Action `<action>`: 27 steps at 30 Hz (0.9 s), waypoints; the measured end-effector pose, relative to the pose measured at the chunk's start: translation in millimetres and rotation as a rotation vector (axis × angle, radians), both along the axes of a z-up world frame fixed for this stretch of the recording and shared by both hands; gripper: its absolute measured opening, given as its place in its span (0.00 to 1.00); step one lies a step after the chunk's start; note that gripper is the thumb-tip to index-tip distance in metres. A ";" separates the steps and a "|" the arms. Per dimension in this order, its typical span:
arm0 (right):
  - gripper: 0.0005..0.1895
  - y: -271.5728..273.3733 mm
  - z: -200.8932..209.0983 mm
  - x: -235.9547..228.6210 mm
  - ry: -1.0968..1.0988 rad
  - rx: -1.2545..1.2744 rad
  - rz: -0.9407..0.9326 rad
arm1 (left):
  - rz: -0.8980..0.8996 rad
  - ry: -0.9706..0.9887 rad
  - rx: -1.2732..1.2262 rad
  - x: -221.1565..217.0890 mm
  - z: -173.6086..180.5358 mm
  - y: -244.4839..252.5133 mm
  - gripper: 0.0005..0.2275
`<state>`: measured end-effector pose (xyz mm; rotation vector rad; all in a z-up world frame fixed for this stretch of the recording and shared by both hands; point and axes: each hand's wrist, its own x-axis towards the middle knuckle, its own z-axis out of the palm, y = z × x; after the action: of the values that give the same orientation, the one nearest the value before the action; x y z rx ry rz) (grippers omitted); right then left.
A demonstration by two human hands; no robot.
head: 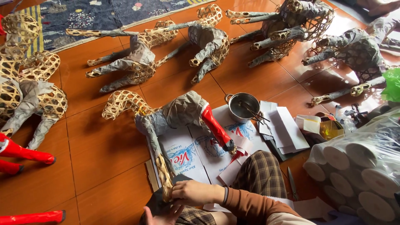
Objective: Applying glue to paper strips and pasting them onto a giraffe-shaped frame to cover it.
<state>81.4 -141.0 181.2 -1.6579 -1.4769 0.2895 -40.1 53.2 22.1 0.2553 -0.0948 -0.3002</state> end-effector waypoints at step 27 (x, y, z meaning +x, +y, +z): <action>0.08 32.1 -61.8 -4.4 0.408 -0.087 -0.517 | 0.566 0.949 0.792 37.4 125.1 -53.4 0.25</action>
<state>77.0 -108.9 119.4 -1.8507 -0.7149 0.3770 -2.7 -0.2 147.2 0.8754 1.0416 0.1461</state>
